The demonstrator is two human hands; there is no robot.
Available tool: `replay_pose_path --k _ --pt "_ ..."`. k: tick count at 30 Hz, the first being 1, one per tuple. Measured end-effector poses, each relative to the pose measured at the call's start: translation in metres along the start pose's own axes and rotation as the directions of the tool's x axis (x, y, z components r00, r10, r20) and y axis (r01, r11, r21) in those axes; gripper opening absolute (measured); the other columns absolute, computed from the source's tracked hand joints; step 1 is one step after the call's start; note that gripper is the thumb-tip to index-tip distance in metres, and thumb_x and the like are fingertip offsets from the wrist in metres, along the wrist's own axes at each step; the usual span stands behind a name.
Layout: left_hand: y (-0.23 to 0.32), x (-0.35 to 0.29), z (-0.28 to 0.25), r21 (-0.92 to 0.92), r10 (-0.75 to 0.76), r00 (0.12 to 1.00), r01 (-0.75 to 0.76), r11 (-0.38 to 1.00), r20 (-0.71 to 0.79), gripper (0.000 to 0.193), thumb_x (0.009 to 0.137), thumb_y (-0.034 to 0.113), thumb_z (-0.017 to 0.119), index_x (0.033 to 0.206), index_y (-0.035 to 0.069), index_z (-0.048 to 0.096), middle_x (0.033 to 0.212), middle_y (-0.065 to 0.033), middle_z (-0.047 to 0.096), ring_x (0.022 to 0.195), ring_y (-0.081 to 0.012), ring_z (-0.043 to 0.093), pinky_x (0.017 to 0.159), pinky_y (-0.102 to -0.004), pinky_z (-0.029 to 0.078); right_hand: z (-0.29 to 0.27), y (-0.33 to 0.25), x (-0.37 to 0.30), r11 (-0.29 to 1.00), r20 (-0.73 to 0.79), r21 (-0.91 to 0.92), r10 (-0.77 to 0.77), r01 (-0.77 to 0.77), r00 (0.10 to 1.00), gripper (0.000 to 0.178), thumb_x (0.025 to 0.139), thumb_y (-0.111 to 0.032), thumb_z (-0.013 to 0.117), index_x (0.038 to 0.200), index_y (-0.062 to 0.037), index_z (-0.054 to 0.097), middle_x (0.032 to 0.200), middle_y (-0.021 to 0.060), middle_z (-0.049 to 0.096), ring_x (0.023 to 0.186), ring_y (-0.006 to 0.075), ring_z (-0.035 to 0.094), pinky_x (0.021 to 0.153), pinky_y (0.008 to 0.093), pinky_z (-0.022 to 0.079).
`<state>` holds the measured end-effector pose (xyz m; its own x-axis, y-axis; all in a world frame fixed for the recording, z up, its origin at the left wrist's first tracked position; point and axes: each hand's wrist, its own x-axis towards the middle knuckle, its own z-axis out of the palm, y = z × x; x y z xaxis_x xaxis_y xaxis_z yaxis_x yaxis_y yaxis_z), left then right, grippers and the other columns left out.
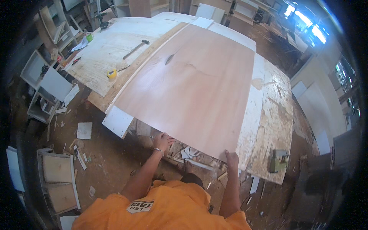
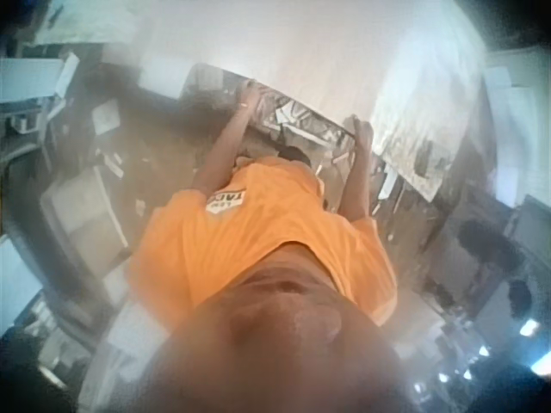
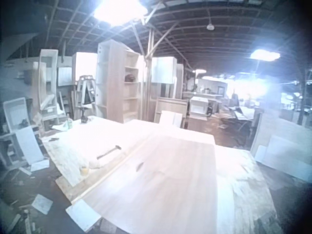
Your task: The person handles large white and light-brown panels on a workbench in a workshop. They repeatedly lift, flip, and align the panels, occasionally using a hammer and tape measure to adjust positions. The person also moves smaller wooden pieces and tools around the workspace.
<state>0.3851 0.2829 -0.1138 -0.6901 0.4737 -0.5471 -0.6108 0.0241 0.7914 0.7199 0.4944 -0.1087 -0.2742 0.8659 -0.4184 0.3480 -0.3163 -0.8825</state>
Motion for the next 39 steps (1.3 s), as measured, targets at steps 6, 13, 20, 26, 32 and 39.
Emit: replay_pose_path --k 6,13,20,26,32,39 --pt "0.031 0.085 0.066 0.041 -0.061 0.997 0.063 0.997 -0.046 0.032 0.102 0.013 0.044 0.087 -0.013 0.056 0.086 -0.0234 0.069 0.079 -0.0298 0.073 0.067 -0.0354 0.063 0.005 -0.028 0.113 0.999 0.030 -0.048 -0.020 0.022 0.999 0.037 0.092 -0.028 0.068 0.110 0.0026 0.057 0.099 0.0110 0.064 0.087 0.0213 0.064 0.071 0.0362 0.056" --pt "0.055 0.174 0.151 0.110 -0.029 0.997 0.037 0.993 -0.077 0.029 0.100 0.009 0.043 0.088 -0.014 0.057 0.087 -0.0256 0.069 0.074 -0.0311 0.073 0.062 -0.0366 0.064 -0.004 -0.078 0.215 0.993 0.028 -0.095 -0.067 0.070 0.997 0.039 0.092 -0.029 0.066 0.106 0.0062 0.057 0.096 0.0131 0.063 0.083 0.0232 0.064 0.060 0.0361 0.056" --pt "0.060 0.277 0.199 0.406 0.097 0.989 -0.134 0.904 0.111 0.024 0.097 0.005 0.043 0.091 -0.014 0.057 0.087 -0.0255 0.070 0.072 -0.0317 0.073 0.058 -0.0362 0.063 0.007 -0.152 0.274 0.999 0.054 -0.007 -0.050 0.050 0.997 0.039 0.091 -0.028 0.066 0.105 0.0082 0.058 0.094 0.0152 0.063 0.083 0.0252 0.063 0.053 0.0361 0.055" --pt "0.086 0.316 0.258 0.478 0.071 0.995 -0.097 0.873 0.073 0.023 0.094 0.002 0.044 0.091 -0.015 0.059 0.087 -0.0266 0.070 0.072 -0.0313 0.073 0.057 -0.0334 0.063 -0.007 -0.139 0.359 0.977 -0.013 -0.088 -0.196 0.194 0.981 0.040 0.092 -0.029 0.067 0.104 0.0091 0.059 0.096 0.0156 0.064 0.085 0.0244 0.062 0.072 0.0371 0.052" --pt "0.095 0.354 0.249 0.243 -0.119 0.989 0.137 0.960 -0.087 0.023 0.093 0.001 0.043 0.091 -0.014 0.059 0.087 -0.0265 0.070 0.070 -0.0302 0.073 0.055 -0.0326 0.062 0.016 -0.178 0.370 0.987 -0.005 -0.034 -0.156 0.156 0.988 0.041 0.089 -0.032 0.070 0.099 0.0069 0.061 0.097 0.0171 0.064 0.092 0.0250 0.060 0.081 0.0389 0.047" --pt "0.098 0.369 0.298 0.299 -0.060 0.983 0.110 0.948 -0.172 0.025 0.095 0.012 0.051 0.094 -0.009 0.063 0.090 -0.0218 0.072 0.074 -0.0261 0.073 0.058 -0.0325 0.062 0.000 -0.182 0.399 0.972 -0.044 -0.103 -0.218 0.212 0.975 0.038 0.091 -0.028 0.069 0.105 0.0069 0.061 0.098 0.0163 0.065 0.089 0.0250 0.063 0.071 0.0373 0.055"
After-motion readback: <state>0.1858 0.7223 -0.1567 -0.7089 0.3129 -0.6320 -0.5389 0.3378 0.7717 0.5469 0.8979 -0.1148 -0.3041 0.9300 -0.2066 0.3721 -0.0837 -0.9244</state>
